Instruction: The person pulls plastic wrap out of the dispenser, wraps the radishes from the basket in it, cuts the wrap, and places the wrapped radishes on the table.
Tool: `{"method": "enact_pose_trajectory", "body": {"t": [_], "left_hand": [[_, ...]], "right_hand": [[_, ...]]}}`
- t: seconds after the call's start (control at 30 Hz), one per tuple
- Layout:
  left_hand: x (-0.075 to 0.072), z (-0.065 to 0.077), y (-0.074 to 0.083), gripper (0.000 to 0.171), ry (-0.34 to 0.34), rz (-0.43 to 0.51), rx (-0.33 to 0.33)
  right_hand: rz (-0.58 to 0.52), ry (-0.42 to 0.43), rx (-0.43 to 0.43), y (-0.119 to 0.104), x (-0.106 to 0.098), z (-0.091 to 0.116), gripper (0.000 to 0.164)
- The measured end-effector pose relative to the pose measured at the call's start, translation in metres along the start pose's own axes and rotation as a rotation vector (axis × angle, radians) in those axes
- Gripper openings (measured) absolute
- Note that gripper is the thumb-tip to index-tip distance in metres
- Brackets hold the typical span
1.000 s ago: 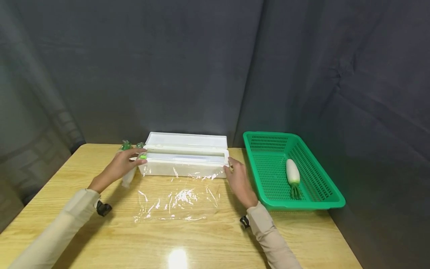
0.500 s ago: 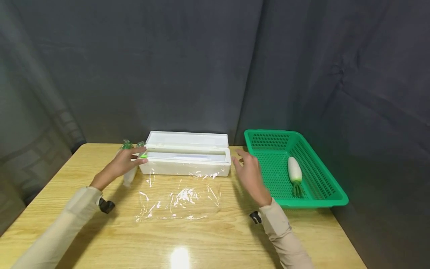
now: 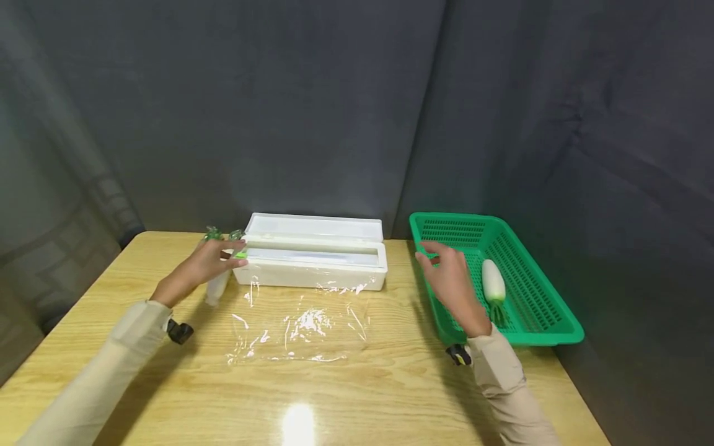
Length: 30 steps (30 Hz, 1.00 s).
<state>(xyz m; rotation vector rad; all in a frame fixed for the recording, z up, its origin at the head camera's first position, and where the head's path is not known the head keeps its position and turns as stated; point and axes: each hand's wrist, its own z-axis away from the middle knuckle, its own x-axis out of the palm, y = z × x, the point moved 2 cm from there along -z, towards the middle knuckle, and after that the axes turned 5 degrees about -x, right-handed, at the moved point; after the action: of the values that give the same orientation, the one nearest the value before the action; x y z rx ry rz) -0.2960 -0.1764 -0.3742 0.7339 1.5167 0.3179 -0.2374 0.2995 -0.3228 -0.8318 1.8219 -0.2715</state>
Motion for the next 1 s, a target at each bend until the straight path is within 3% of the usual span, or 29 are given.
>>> {"method": "enact_pose_trajectory", "body": {"t": [0.33,0.6,0.83,1.0], "left_hand": [[0.000,0.004,0.006,0.048,-0.009,0.012,0.008],[-0.003,0.012,0.006,0.050,-0.006,0.006,-0.011],[0.002,0.004,0.011,0.048,-0.013,0.025,0.007],[0.005,0.003,0.011,0.047,-0.016,0.012,0.006]], "right_hand": [[0.055,-0.015,0.058,0.014,-0.039,-0.013,0.042],[-0.098,-0.078,0.228,0.055,-0.049,-0.019,0.050],[-0.159,-0.090,0.323,0.087,-0.066,-0.024,0.054],[-0.201,-0.106,0.379,0.106,-0.067,-0.021,0.055]]}}
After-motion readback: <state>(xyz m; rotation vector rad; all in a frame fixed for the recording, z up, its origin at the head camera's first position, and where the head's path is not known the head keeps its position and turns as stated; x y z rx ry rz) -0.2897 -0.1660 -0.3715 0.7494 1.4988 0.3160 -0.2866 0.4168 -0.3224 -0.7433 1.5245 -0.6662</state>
